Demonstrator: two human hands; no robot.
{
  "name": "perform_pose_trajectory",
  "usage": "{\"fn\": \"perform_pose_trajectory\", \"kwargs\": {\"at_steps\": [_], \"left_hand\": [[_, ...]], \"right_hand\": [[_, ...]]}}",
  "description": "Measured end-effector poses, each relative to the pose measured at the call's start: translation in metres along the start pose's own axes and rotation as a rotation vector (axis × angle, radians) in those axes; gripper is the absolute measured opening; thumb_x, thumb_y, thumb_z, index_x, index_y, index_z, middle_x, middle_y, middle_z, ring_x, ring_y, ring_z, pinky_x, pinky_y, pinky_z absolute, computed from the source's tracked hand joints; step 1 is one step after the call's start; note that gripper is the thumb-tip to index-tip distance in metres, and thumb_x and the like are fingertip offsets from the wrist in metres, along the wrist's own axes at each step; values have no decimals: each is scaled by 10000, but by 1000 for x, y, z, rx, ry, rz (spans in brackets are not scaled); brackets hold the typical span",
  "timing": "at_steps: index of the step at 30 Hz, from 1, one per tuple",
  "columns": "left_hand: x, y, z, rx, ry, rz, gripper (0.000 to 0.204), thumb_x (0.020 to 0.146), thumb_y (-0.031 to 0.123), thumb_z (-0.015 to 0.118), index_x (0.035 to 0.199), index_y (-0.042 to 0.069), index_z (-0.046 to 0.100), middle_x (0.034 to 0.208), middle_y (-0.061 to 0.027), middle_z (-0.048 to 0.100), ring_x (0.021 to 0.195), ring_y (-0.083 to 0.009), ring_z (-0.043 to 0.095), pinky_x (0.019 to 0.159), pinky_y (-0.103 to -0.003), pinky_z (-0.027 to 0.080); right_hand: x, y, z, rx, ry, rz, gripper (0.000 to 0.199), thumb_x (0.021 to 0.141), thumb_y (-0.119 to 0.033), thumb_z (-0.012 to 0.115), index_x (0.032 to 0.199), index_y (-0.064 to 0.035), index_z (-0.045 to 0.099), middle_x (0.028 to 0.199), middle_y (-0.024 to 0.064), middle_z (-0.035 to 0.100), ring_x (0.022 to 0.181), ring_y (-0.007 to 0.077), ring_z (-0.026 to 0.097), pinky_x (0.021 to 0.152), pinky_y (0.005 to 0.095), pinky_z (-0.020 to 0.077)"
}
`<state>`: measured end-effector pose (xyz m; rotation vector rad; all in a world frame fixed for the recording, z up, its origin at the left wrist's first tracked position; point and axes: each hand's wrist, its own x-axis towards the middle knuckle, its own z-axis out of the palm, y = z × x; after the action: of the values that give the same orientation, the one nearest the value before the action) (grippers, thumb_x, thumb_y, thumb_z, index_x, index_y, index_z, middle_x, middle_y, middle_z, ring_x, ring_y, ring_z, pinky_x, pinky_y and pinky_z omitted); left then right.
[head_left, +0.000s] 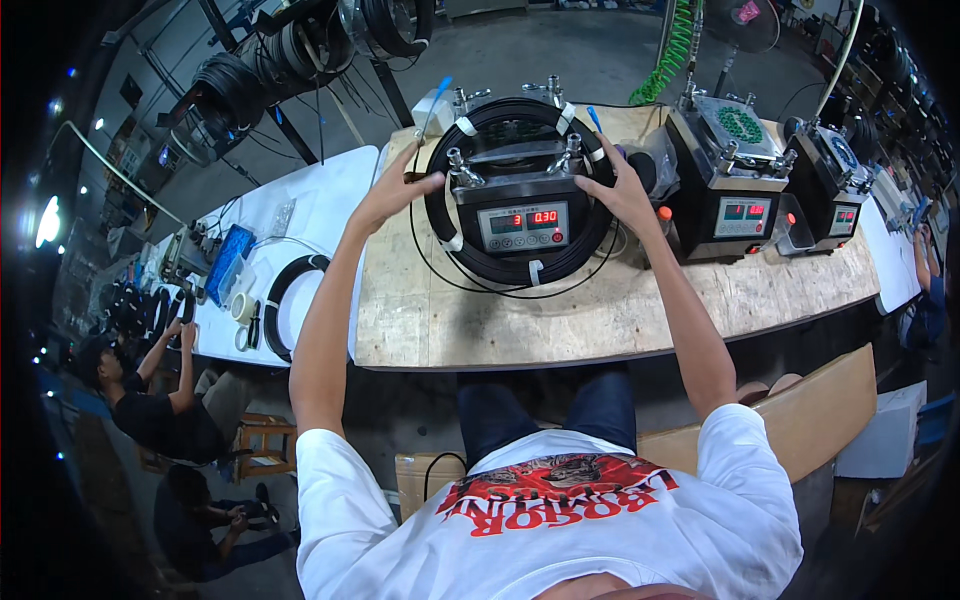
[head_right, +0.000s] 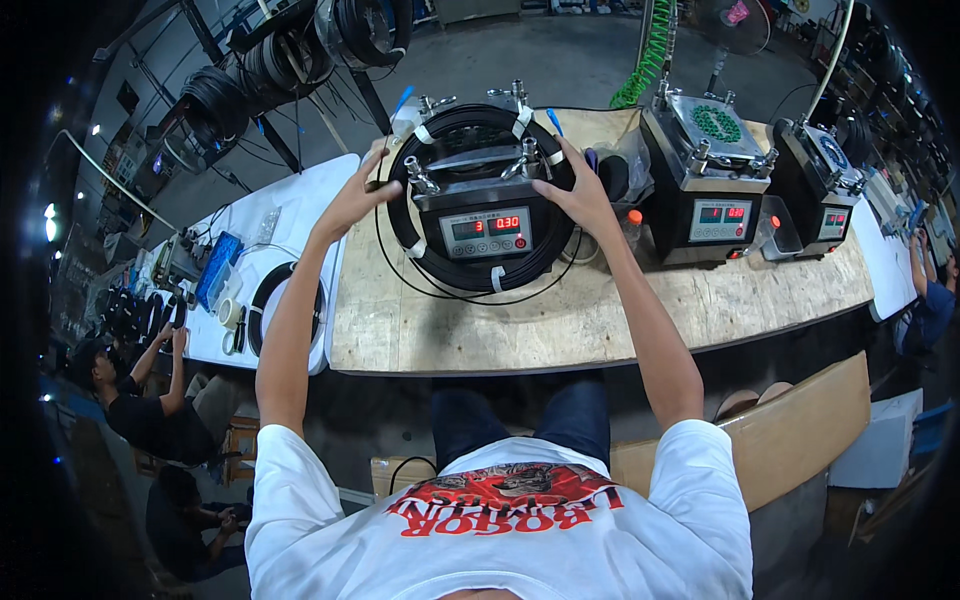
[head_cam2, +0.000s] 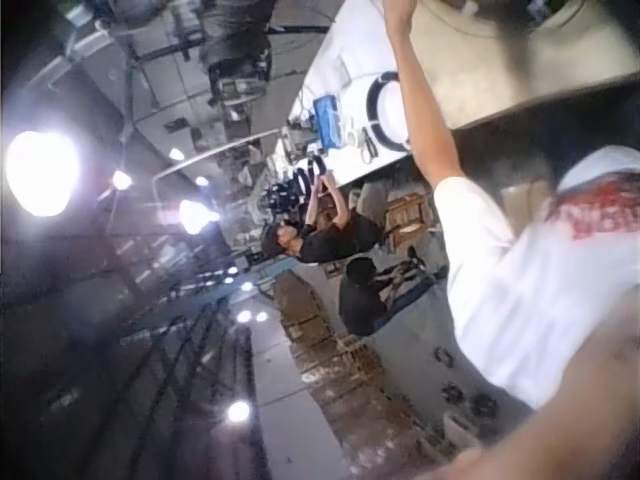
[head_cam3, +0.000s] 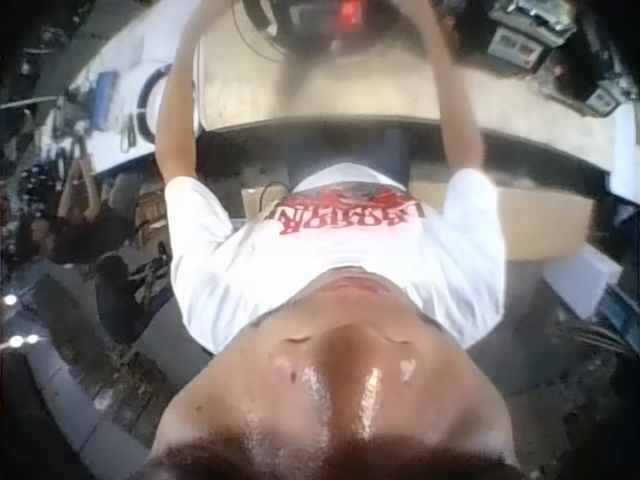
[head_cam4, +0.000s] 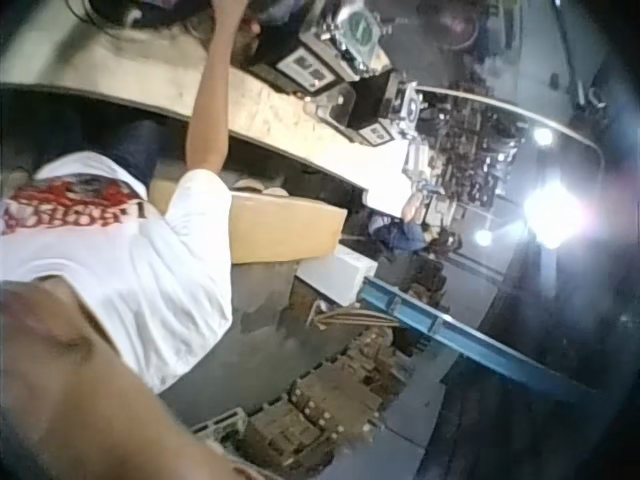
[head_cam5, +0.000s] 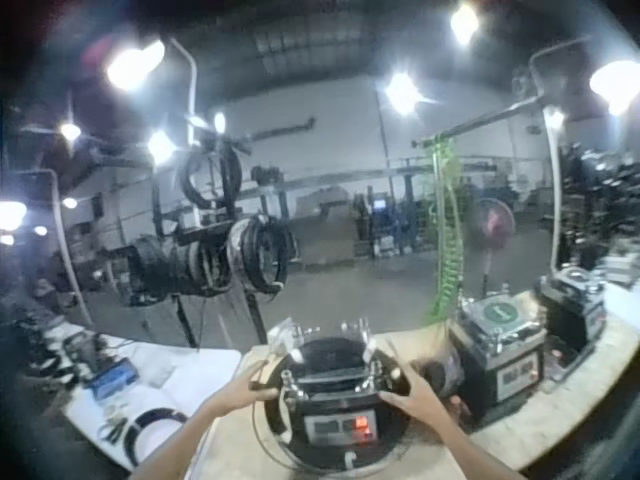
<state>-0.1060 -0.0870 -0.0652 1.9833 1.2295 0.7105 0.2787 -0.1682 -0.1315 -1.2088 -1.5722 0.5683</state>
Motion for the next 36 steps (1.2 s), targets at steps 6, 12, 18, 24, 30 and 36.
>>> {"fn": "perform_pose_trajectory", "kwargs": {"at_steps": [6,12,18,24,30,36], "left_hand": [[-16,-1,33,17,22,-3,1007,806,384,806,1538,-9,237,1478,-228,432,1324,-290,489,1108,-366,373],[-30,-16,63,-75,199,9,1025,771,282,826,1536,-25,217,1485,-221,424,1349,-297,457,1117,-355,365],[-27,-7,75,152,307,88,801,767,195,791,1402,-67,378,1189,-266,635,1155,-353,618,994,-378,465],[-30,-14,47,163,281,120,596,852,215,689,1286,-90,415,911,-236,638,855,-361,655,778,-409,502],[-74,68,31,75,449,175,537,893,147,642,1320,-57,387,1034,-265,656,971,-368,675,854,-388,509],[-142,57,48,70,339,98,450,865,190,672,1197,-80,533,830,-214,657,753,-290,677,698,-381,512]], "right_hand": [[2,3,-5,37,-12,-58,861,760,-98,754,1499,28,331,1428,227,501,1342,280,473,1130,331,323],[3,6,-2,193,-56,133,818,735,-24,659,1489,19,346,1334,217,566,1235,281,558,1066,339,395],[6,10,9,167,66,83,732,729,-8,600,1436,35,414,1268,208,598,1191,271,571,1049,331,399],[29,-28,-4,143,10,31,682,748,-4,569,1417,39,445,1228,182,614,1151,234,576,1040,320,394],[13,-96,-28,37,142,-165,570,813,-30,594,1369,4,471,1076,182,645,976,251,626,920,319,460],[-72,-104,-20,-11,111,65,375,845,-124,655,1189,5,582,870,108,647,767,177,612,733,323,488]]}}
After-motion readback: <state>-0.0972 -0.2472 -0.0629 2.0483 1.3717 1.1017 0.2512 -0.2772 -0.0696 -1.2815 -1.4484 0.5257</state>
